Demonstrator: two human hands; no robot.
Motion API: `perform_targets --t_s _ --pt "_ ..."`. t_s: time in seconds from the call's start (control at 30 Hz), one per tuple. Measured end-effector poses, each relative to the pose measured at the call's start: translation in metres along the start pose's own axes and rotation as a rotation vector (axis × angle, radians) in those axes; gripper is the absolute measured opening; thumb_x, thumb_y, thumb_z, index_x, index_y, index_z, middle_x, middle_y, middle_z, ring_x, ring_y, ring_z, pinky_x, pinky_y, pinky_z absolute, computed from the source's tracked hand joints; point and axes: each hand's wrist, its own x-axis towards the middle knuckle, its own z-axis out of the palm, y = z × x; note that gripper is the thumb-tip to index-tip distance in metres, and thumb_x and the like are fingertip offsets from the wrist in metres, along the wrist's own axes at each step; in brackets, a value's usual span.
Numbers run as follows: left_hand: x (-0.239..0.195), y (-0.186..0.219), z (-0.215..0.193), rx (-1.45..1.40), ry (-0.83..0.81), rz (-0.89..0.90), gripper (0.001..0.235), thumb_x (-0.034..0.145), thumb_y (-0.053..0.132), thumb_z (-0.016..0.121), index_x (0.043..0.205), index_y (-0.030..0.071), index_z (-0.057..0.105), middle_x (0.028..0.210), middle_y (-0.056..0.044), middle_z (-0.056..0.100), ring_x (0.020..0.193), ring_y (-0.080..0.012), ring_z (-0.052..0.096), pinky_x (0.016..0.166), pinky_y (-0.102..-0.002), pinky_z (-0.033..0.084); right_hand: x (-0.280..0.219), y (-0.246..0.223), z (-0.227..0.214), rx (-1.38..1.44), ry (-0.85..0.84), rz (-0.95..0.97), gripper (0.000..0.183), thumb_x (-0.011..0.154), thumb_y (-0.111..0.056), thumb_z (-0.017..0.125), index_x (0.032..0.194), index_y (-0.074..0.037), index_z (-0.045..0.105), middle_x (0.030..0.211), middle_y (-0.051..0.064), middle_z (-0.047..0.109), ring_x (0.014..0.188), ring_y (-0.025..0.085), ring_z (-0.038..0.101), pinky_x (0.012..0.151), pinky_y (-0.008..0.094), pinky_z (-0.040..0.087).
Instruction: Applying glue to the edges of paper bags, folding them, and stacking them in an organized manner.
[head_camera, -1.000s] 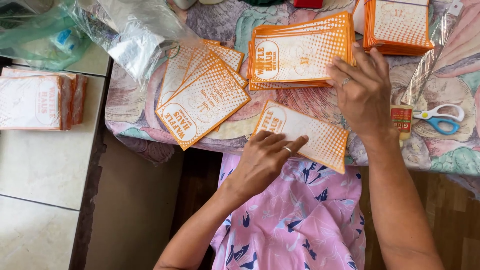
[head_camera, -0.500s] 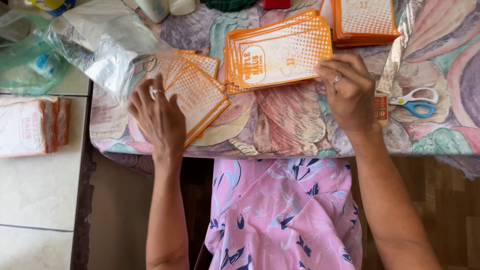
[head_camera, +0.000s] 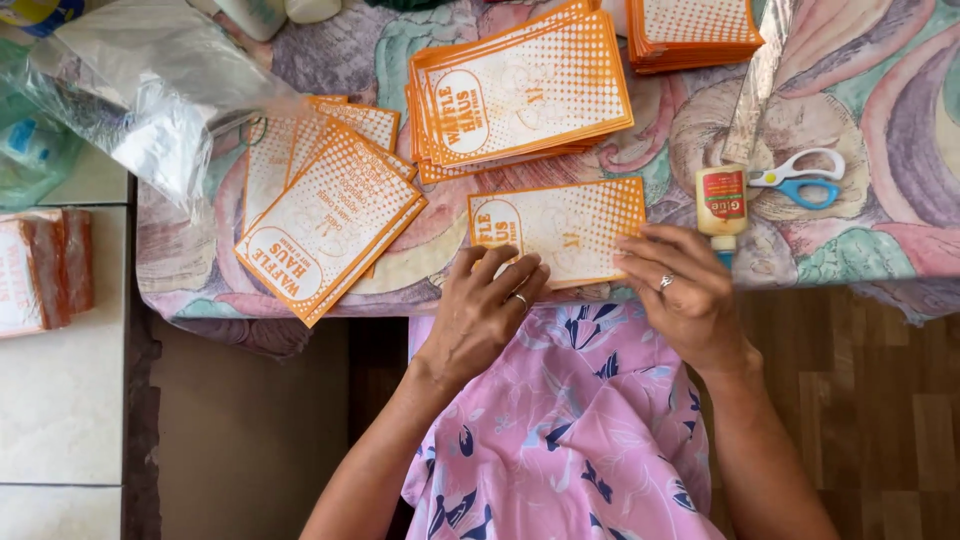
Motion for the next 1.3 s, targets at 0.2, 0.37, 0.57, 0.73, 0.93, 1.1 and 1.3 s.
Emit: perform_targets --t_s 0.2,0.37,0.57,0.73,0.93,1.1,1.3 --pt "0.008 -0.002 0.005 -0.046 -0.013 -0.026 0.011 0.099 0.008 0.065 0.093 0.004 0.073 0.097 -0.013 0.073 0.097 -0.0331 0.069 0.084 -0.043 0.052 -0.001 -0.005 -0.020 0.151 -0.114 0.142 0.051 0.077 -0.001 0.085 0.126 0.002 0.072 0.131 0.025 0.068 0.122 0.047 0.063 0.100 0.058 0.053" --pt "0.033 -0.011 -0.008 -0.035 0.033 -0.145 0.007 0.097 0.009 0.071 0.091 0.007 0.075 0.090 -0.008 0.070 0.087 -0.0262 0.065 0.075 -0.038 0.050 -0.015 -0.002 -0.018 0.098 0.083 0.280 0.026 0.090 0.017 0.062 0.105 0.001 0.075 0.105 0.014 0.072 0.099 0.034 0.071 0.088 0.047 0.057" --pt "0.063 -0.023 -0.023 0.104 0.168 -0.107 0.005 0.097 0.014 0.074 0.095 0.009 0.075 0.071 -0.006 0.045 0.063 -0.0259 0.047 0.060 -0.038 0.044 0.004 -0.016 -0.005 0.104 -0.060 0.149 0.034 0.097 0.021 0.054 0.113 0.002 0.077 0.108 0.017 0.074 0.107 0.039 0.070 0.095 0.049 0.057" --pt "0.045 0.008 0.006 0.081 0.229 -0.082 0.021 0.099 0.007 0.066 0.117 0.002 0.074 0.060 -0.009 0.056 0.049 -0.0229 0.056 0.049 -0.034 0.051 0.009 -0.004 0.006 0.015 -0.196 0.129 0.027 0.097 0.016 0.053 0.118 0.010 0.069 0.123 0.031 0.067 0.121 0.051 0.061 0.104 0.058 0.049" --pt "0.032 0.022 0.050 -0.123 -0.065 -0.090 0.025 0.104 0.001 0.048 0.126 0.008 0.058 0.124 -0.023 0.067 0.118 -0.0414 0.067 0.098 -0.053 0.052 0.015 0.012 0.011 -0.031 -0.301 0.190 0.050 0.093 0.021 0.048 0.137 0.004 0.064 0.128 0.030 0.065 0.124 0.052 0.059 0.107 0.059 0.047" --pt "0.045 0.021 0.048 0.026 -0.347 -0.199 0.034 0.101 0.007 0.051 0.133 0.013 0.060 0.152 -0.015 0.056 0.146 -0.0414 0.044 0.120 -0.065 0.029 0.023 0.005 0.000 0.034 -0.173 0.181 0.053 0.101 0.021 0.043 0.150 0.005 0.054 0.137 0.029 0.059 0.128 0.049 0.057 0.105 0.055 0.048" --pt "0.030 0.027 0.077 0.040 -0.388 -0.253 0.047 0.097 0.003 0.046 0.141 0.011 0.059 0.130 -0.017 0.067 0.127 -0.0395 0.062 0.109 -0.061 0.039 -0.019 0.018 -0.011 -0.061 -0.158 0.247 0.026 0.102 -0.005 0.068 0.127 -0.006 0.075 0.110 0.013 0.064 0.108 0.037 0.064 0.096 0.047 0.054"
